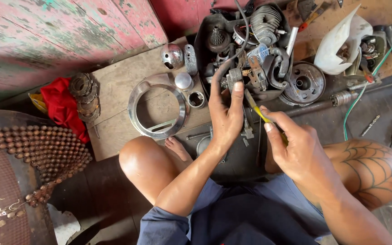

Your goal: Cleaning a curved metal brake shoe using a small scraping tool to remove grime and debris.

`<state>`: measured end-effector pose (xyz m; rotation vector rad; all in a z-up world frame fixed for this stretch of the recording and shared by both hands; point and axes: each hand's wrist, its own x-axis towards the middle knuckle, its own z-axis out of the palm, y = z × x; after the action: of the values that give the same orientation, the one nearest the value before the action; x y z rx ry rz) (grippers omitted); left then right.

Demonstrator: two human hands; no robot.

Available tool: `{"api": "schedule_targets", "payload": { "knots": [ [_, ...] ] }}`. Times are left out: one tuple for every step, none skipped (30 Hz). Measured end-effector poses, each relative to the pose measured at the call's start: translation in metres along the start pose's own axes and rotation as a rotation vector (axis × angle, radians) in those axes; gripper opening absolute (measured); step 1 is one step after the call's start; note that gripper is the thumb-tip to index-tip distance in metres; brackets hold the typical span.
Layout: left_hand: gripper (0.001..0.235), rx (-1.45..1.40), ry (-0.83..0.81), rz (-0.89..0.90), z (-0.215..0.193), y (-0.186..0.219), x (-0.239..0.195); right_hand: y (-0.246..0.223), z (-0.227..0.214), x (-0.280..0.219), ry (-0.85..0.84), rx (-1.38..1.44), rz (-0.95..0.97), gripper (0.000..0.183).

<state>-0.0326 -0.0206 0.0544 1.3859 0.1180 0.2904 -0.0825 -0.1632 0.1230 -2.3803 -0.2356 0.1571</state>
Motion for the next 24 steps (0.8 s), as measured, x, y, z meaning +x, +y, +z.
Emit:
{"api": "schedule_targets", "payload": {
  "knots": [
    [0.048, -0.002, 0.003, 0.005, -0.001, -0.003, 0.000, -0.003, -0.004, 0.000, 0.001, -0.002, -0.006, 0.030],
    [0.040, -0.032, -0.021, -0.020, -0.002, -0.006, 0.000, -0.006, -0.008, 0.000, -0.093, 0.002, 0.070, 0.037],
    [0.034, -0.062, -0.045, -0.043, -0.003, -0.009, 0.000, -0.009, -0.012, 0.001, -0.186, 0.007, 0.144, 0.046],
    [0.034, -0.063, -0.044, -0.036, -0.003, -0.013, 0.001, -0.005, -0.013, -0.001, -0.183, 0.006, 0.137, 0.046],
    [0.036, -0.038, -0.012, 0.011, -0.003, -0.017, 0.003, -0.002, -0.012, -0.002, -0.238, 0.053, 0.132, 0.050],
    [0.040, -0.013, 0.021, 0.058, -0.004, -0.022, 0.004, 0.002, -0.012, -0.004, -0.293, 0.100, 0.126, 0.054],
    [0.040, -0.013, 0.021, 0.061, -0.004, -0.020, 0.004, -0.001, -0.011, -0.005, -0.292, 0.100, 0.123, 0.054],
    [0.045, -0.129, 0.003, 0.079, -0.004, -0.019, 0.004, -0.003, -0.010, -0.006, -0.276, 0.169, 0.148, 0.053],
    [0.050, -0.244, -0.018, 0.096, -0.005, -0.017, 0.004, -0.005, -0.009, -0.008, -0.260, 0.240, 0.174, 0.052],
    [0.050, -0.244, -0.019, 0.098, -0.005, -0.014, 0.005, -0.010, -0.009, -0.007, -0.258, 0.240, 0.173, 0.052],
    [0.049, -0.291, -0.029, 0.081, -0.006, -0.011, 0.005, -0.015, -0.009, -0.007, -0.233, 0.275, 0.221, 0.049],
    [0.049, -0.339, -0.039, 0.063, -0.006, -0.009, 0.006, -0.019, -0.009, -0.006, -0.209, 0.310, 0.269, 0.046],
    [0.049, -0.340, -0.040, 0.062, -0.007, -0.010, 0.005, -0.018, -0.008, -0.007, -0.208, 0.309, 0.270, 0.046],
    [0.052, -0.537, -0.105, 0.019, -0.008, -0.011, 0.005, -0.016, -0.006, -0.008, -0.181, 0.310, 0.235, 0.037],
    [0.056, -0.734, -0.172, -0.025, -0.009, -0.012, 0.005, -0.015, -0.004, -0.008, -0.153, 0.309, 0.200, 0.029],
    [0.056, -0.735, -0.173, -0.025, -0.011, -0.009, 0.005, -0.013, -0.001, -0.008, -0.151, 0.309, 0.201, 0.029],
    [0.055, -0.677, -0.153, -0.003, -0.012, -0.005, 0.005, -0.010, 0.001, -0.009, -0.135, 0.270, 0.172, 0.016],
    [0.055, -0.619, -0.132, 0.019, -0.013, -0.002, 0.005, -0.008, 0.004, -0.010, -0.118, 0.231, 0.143, 0.017],
    [0.055, -0.621, -0.134, 0.019, -0.011, -0.002, 0.005, 0.002, 0.010, -0.010, -0.116, 0.230, 0.144, 0.017],
    [0.063, -0.592, -0.101, 0.050, -0.009, -0.001, 0.006, 0.011, 0.017, -0.011, -0.063, 0.304, 0.099, 0.020],
    [0.072, -0.563, -0.066, 0.081, -0.007, 0.000, 0.006, 0.021, 0.023, -0.011, -0.011, 0.377, 0.053, 0.027],
    [0.072, -0.564, -0.066, 0.080, -0.009, 0.003, 0.007, 0.017, 0.023, -0.008, -0.011, 0.376, 0.054, 0.027],
    [0.064, -0.467, -0.068, 0.097, -0.011, 0.007, 0.006, 0.013, 0.022, -0.006, 0.006, 0.385, 0.014, 0.031],
    [0.056, -0.369, -0.070, 0.113, -0.013, 0.010, 0.006, 0.009, 0.022, -0.005, 0.024, 0.394, -0.026, 0.035]
  ]
}}
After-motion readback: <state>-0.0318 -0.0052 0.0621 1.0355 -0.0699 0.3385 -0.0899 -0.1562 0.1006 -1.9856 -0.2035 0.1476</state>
